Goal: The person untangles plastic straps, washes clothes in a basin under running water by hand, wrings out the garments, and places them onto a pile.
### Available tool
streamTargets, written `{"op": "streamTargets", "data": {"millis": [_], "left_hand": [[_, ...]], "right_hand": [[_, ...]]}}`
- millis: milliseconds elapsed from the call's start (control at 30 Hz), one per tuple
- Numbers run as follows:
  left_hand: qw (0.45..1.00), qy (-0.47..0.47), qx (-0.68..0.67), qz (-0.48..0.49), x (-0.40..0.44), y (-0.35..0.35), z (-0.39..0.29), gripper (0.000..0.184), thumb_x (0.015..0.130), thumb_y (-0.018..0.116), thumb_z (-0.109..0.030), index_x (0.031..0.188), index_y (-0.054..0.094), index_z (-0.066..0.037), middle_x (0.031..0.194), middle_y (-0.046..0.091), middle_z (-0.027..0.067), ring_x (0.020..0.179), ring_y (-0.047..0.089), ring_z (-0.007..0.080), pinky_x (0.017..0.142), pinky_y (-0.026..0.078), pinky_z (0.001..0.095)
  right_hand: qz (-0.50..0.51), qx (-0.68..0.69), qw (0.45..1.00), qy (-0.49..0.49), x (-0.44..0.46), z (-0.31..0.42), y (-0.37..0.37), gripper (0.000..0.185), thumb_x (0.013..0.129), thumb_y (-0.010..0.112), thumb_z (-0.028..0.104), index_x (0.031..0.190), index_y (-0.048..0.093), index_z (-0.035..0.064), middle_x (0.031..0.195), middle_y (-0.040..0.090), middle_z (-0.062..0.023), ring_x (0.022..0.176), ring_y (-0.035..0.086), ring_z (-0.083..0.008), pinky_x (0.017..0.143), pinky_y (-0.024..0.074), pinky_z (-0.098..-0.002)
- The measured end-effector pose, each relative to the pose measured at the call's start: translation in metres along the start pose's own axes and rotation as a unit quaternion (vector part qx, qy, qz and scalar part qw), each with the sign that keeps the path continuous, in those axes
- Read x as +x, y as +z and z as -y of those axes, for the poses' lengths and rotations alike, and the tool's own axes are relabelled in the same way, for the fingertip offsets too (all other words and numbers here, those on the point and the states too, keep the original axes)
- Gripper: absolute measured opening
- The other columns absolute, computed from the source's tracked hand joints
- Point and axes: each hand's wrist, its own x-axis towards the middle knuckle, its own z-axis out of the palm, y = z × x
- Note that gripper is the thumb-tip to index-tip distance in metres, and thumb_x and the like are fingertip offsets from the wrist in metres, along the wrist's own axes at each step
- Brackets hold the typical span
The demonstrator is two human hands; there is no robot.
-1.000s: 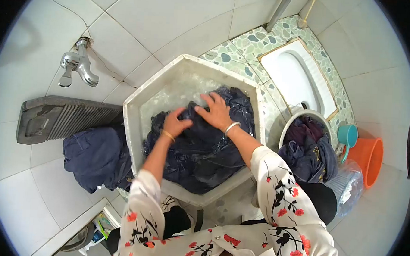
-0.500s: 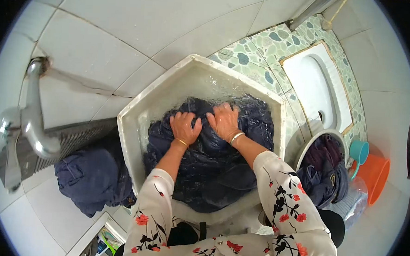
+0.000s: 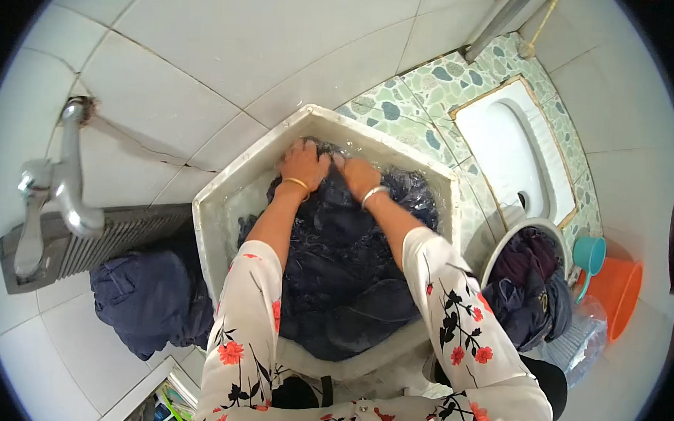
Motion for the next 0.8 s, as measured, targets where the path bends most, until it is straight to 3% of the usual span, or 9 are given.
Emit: {"op": "streamTargets", "data": {"millis": [100, 200, 267, 300, 367, 400, 500, 667, 800], "left_hand": [[0.98, 0.026, -0.195, 0.0, 0.001, 0.021, 0.033, 0.077, 0.078, 0.053, -0.057, 0.132, 0.038, -0.004, 0.134, 0.04, 0.021, 0.123, 0.039, 0.0354, 0.102, 0.03, 0.0382], [0.951, 0.019, -0.293, 0.098, -0.042, -0.003, 0.035, 0.089, 0.076, 0.055, -0.061, 0.137, 0.03, -0.002, 0.139, 0.035, 0.0214, 0.127, 0.036, 0.0333, 0.105, 0.027, 0.0356], [0.942, 0.036, -0.269, 0.195, -0.081, -0.009, 0.036, 0.077, 0.077, 0.055, -0.06, 0.13, 0.045, -0.005, 0.133, 0.043, 0.0197, 0.125, 0.039, 0.0308, 0.102, 0.03, 0.035], [0.942, 0.016, -0.257, 0.215, -0.104, -0.016, 0.032, 0.067, 0.076, 0.056, -0.058, 0.12, 0.056, -0.008, 0.127, 0.05, 0.0194, 0.119, 0.045, 0.0318, 0.099, 0.034, 0.0392], [0.966, -0.081, -0.231, 0.084, -0.173, -0.029, 0.007, 0.054, 0.077, 0.058, -0.051, 0.114, 0.061, -0.011, 0.116, 0.057, 0.0174, 0.111, 0.05, 0.0326, 0.092, 0.037, 0.0424], [0.971, -0.084, -0.223, -0.01, -0.2, -0.011, 0.003, 0.05, 0.078, 0.058, -0.047, 0.112, 0.061, -0.01, 0.112, 0.058, 0.016, 0.109, 0.05, 0.0328, 0.089, 0.038, 0.0435], [0.939, -0.075, -0.201, -0.268, -0.249, 0.066, -0.005, 0.04, 0.079, 0.059, -0.038, 0.107, 0.061, -0.009, 0.109, 0.055, 0.0113, 0.109, 0.045, 0.0335, 0.088, 0.035, 0.0472], [0.952, -0.014, -0.123, -0.28, -0.243, 0.095, 0.0, 0.037, 0.076, 0.058, -0.032, 0.1, 0.059, -0.005, 0.112, 0.052, 0.0102, 0.108, 0.043, 0.0326, 0.091, 0.027, 0.0475], [0.961, 0.105, -0.108, -0.232, -0.181, 0.073, 0.022, 0.031, 0.072, 0.06, -0.033, 0.083, 0.058, -0.005, 0.096, 0.055, 0.0094, 0.093, 0.047, 0.0294, 0.079, 0.028, 0.0458]], "right_hand": [[-0.163, -0.037, 0.982, -0.093, -0.066, 0.016, -0.009, 0.049, 0.089, 0.045, 0.045, 0.072, 0.065, 0.0043, 0.071, 0.063, -0.0165, 0.066, 0.058, -0.0334, 0.062, 0.0407, -0.0448], [-0.131, -0.022, 0.98, -0.149, -0.116, 0.026, -0.039, 0.042, 0.086, 0.049, 0.044, 0.077, 0.067, 0.0073, 0.067, 0.062, -0.0108, 0.075, 0.058, -0.0296, 0.067, 0.0393, -0.0453], [0.094, 0.053, 0.986, -0.129, -0.144, 0.033, -0.063, 0.037, 0.085, 0.052, 0.042, 0.086, 0.066, 0.0075, 0.087, 0.062, -0.0128, 0.086, 0.055, -0.0301, 0.072, 0.0389, -0.047], [0.099, 0.055, 0.985, -0.13, -0.151, 0.034, -0.06, 0.037, 0.085, 0.052, 0.042, 0.086, 0.066, 0.0075, 0.087, 0.062, -0.0128, 0.086, 0.055, -0.0301, 0.072, 0.0389, -0.047], [-0.165, 0.173, 0.969, -0.055, -0.158, 0.032, -0.043, 0.036, 0.085, 0.054, 0.041, 0.099, 0.063, 0.0089, 0.113, 0.054, -0.0152, 0.101, 0.049, -0.0331, 0.079, 0.0376, -0.0494], [-0.164, 0.115, 0.978, -0.052, -0.169, 0.029, -0.024, 0.041, 0.083, 0.055, 0.043, 0.106, 0.06, 0.0099, 0.128, 0.041, -0.016, 0.112, 0.041, -0.0384, 0.087, 0.0338, -0.0527], [-0.153, 0.059, 0.984, -0.072, -0.213, 0.024, -0.001, 0.04, 0.082, 0.054, 0.043, 0.108, 0.06, 0.012, 0.127, 0.042, -0.0184, 0.119, 0.033, -0.0407, 0.096, 0.0236, -0.0526], [-0.162, 0.051, 0.975, -0.142, -0.212, -0.004, 0.022, 0.033, 0.078, 0.059, 0.03, 0.102, 0.059, 0.0079, 0.111, 0.047, -0.0165, 0.11, 0.039, -0.0357, 0.091, 0.0252, -0.0494], [-0.163, 0.026, 0.974, -0.158, -0.157, -0.002, 0.024, 0.022, 0.079, 0.056, 0.03, 0.085, 0.061, 0.0094, 0.094, 0.052, -0.0117, 0.093, 0.045, -0.0318, 0.081, 0.0285, -0.0458]]}}
